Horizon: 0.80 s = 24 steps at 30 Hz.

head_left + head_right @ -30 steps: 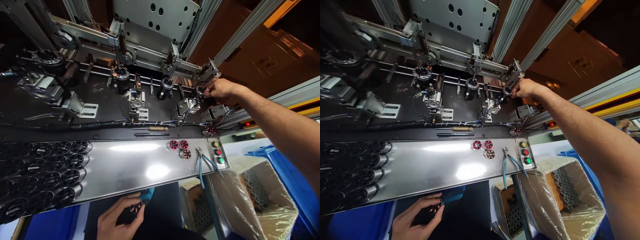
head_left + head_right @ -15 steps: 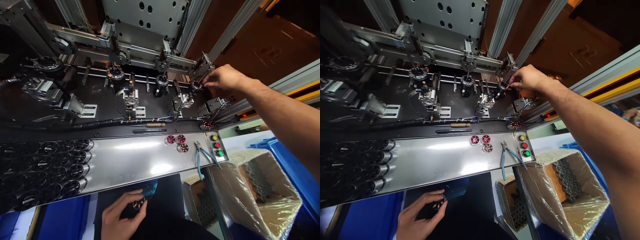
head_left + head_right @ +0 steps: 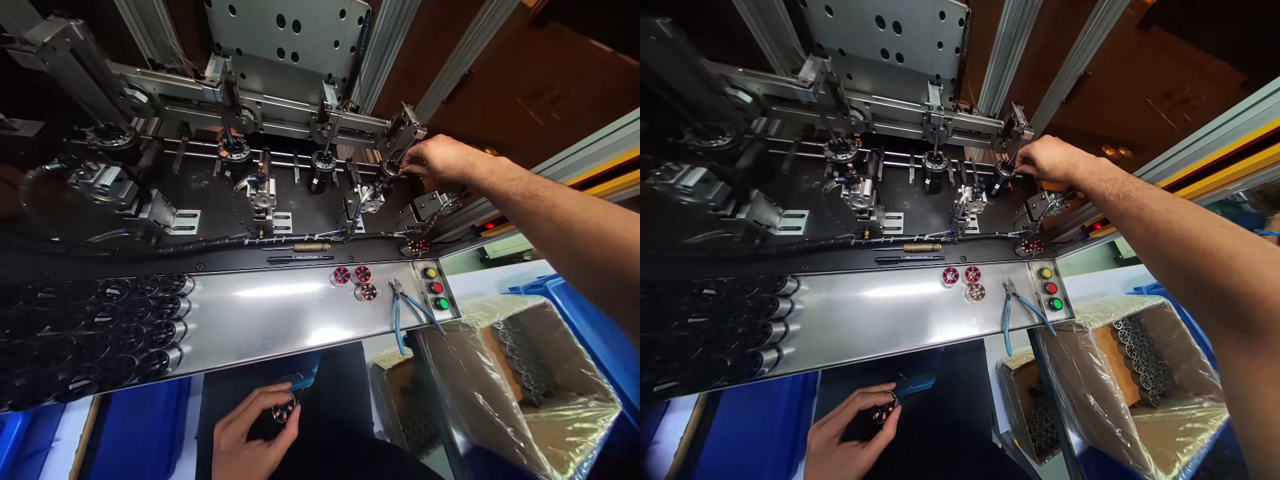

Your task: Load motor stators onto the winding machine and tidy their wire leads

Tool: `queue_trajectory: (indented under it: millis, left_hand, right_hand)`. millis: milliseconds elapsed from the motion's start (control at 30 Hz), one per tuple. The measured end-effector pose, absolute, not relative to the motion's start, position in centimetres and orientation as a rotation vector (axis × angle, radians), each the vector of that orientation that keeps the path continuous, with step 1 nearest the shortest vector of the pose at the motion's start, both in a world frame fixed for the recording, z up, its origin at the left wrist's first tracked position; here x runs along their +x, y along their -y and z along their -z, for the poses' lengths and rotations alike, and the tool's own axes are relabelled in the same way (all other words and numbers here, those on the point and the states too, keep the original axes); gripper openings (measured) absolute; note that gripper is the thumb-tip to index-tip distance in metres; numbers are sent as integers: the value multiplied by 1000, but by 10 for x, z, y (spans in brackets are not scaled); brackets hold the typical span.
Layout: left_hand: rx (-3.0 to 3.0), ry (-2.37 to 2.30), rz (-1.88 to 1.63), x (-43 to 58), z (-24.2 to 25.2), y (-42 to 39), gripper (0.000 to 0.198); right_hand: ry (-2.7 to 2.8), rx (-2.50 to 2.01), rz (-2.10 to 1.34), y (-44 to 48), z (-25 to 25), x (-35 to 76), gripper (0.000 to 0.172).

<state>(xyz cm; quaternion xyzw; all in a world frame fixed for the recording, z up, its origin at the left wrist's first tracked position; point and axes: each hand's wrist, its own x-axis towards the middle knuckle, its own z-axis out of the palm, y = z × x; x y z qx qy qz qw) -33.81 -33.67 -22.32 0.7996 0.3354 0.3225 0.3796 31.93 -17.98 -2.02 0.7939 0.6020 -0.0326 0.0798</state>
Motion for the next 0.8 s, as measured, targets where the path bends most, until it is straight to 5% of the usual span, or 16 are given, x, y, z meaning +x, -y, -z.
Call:
queue_trajectory:
  millis: [533,700,800]
  left_hand:
    - [2014,-797,-926,-330,195,335,11]
    - [2025,-833,-894,-344,206,343,10]
    - [2023,-849,-887,-351,214,347,7]
  right_hand:
    - [-1740,2315,251,179,6,310,36]
    - [-1800,2294,155,181,8,308,17]
    - [-1860,2225,108,183,7,307,20]
